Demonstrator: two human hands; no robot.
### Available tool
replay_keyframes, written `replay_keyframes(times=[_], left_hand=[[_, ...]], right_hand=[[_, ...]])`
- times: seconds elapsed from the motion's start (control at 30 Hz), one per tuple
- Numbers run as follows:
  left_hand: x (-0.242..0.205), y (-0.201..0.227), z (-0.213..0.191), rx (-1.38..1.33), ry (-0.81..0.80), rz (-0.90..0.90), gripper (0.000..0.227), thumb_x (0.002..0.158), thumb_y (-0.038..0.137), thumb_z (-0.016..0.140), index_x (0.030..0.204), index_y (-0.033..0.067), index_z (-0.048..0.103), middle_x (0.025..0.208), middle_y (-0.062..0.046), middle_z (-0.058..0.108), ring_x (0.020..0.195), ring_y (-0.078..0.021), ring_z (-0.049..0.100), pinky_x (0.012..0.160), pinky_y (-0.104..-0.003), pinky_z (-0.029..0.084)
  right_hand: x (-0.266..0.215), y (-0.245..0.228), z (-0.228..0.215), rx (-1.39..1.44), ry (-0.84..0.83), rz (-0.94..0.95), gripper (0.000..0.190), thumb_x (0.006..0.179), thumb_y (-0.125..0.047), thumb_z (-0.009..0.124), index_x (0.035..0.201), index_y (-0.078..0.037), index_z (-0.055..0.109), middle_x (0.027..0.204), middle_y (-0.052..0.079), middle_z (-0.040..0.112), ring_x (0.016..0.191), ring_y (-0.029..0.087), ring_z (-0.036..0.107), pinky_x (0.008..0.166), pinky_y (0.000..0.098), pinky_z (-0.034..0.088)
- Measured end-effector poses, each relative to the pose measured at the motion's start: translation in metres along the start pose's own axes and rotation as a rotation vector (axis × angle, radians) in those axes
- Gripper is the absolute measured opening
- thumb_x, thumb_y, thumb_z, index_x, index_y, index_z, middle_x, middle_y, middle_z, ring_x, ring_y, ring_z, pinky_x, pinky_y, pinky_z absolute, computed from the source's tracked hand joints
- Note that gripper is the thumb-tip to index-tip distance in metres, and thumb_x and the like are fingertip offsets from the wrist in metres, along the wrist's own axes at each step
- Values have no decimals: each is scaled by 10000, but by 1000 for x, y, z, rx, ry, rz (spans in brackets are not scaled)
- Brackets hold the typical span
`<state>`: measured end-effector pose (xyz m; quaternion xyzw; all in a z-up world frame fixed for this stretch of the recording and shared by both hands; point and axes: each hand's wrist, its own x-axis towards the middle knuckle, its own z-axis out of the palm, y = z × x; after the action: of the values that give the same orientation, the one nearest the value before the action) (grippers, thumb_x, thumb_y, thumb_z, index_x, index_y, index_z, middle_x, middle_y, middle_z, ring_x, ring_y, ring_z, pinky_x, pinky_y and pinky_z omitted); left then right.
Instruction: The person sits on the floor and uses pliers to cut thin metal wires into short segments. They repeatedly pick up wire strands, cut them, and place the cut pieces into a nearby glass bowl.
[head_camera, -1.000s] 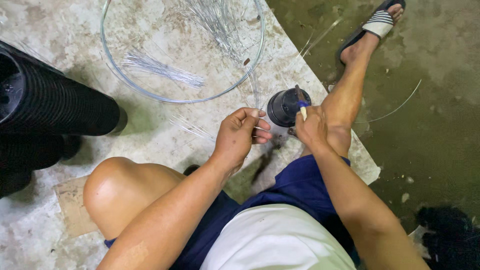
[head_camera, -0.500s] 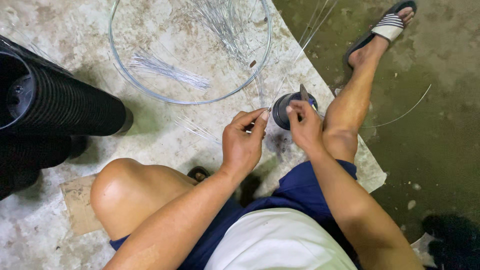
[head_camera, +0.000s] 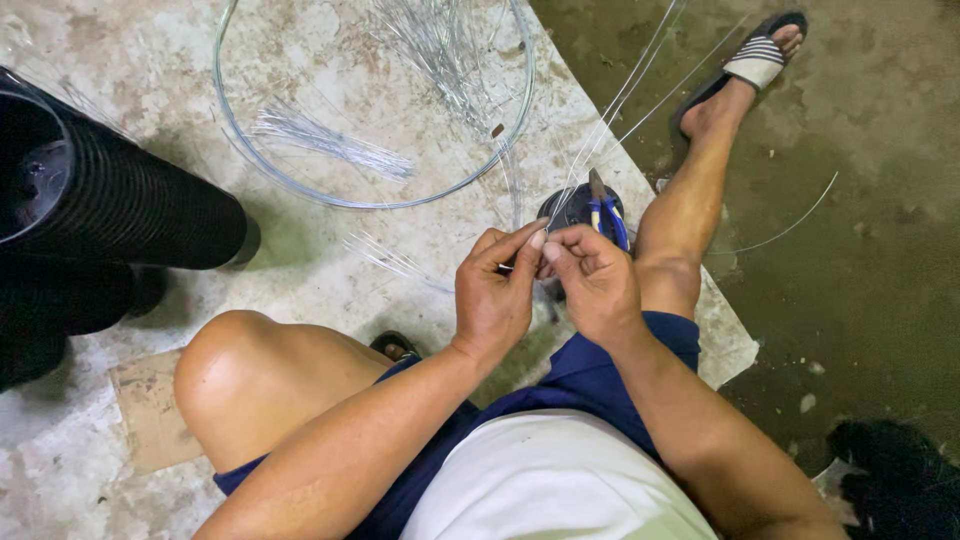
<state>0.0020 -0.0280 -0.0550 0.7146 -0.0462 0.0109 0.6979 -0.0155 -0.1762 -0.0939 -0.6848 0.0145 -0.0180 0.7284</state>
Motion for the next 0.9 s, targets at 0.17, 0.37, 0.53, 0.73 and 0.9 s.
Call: replay_keyframes(times=[0.17, 0.37, 0.53, 0.73, 0.9], left_hand=[[-1, -3, 3, -111, -117, -50, 236, 1010, 170, 655, 1207, 90, 757, 834, -24, 618, 755, -88, 599, 694, -244, 513], [12, -13, -1, -177, -236, -166, 201, 961, 134, 694, 1120, 45, 778, 885, -42, 730, 775, -78, 646, 706, -237, 531], [10, -24, 1, -149, -187, -141, 186, 957, 142, 714, 1071, 17, 792, 924, -49, 741, 784, -80, 641, 700, -229, 530], [13, -39, 13, -401, -114, -347, 263, 976, 193, 684, 1147, 9, 762, 940, -61, 754, 804, -110, 682, 709, -278, 596], [18, -44, 10, -295, -112, -252, 298, 965, 245, 697, 1159, 26, 754, 974, 2, 755, 845, -71, 692, 717, -268, 601]], right_hand=[[-3, -3, -9, 12, -51, -45, 92, 1092, -98, 551, 1085, -18, 595, 884, 15, 631, 807, 81, 598, 751, 249, 518], [-2, -8, -32, 15, -181, 8, 117, 1098, -149, 493, 1072, -46, 544, 907, 17, 574, 832, 94, 570, 781, 270, 509], [3, -3, -41, 321, -297, 101, 132, 1108, -149, 514, 1056, -37, 559, 899, 24, 547, 843, 115, 553, 804, 290, 507], [5, -2, -24, 48, -130, 63, 67, 1028, -87, 600, 1046, -23, 612, 936, 19, 626, 807, 100, 596, 750, 260, 506], [2, -28, -20, -580, -113, -38, 121, 1011, -87, 663, 942, 2, 621, 787, 59, 632, 708, 111, 554, 600, 287, 472]])
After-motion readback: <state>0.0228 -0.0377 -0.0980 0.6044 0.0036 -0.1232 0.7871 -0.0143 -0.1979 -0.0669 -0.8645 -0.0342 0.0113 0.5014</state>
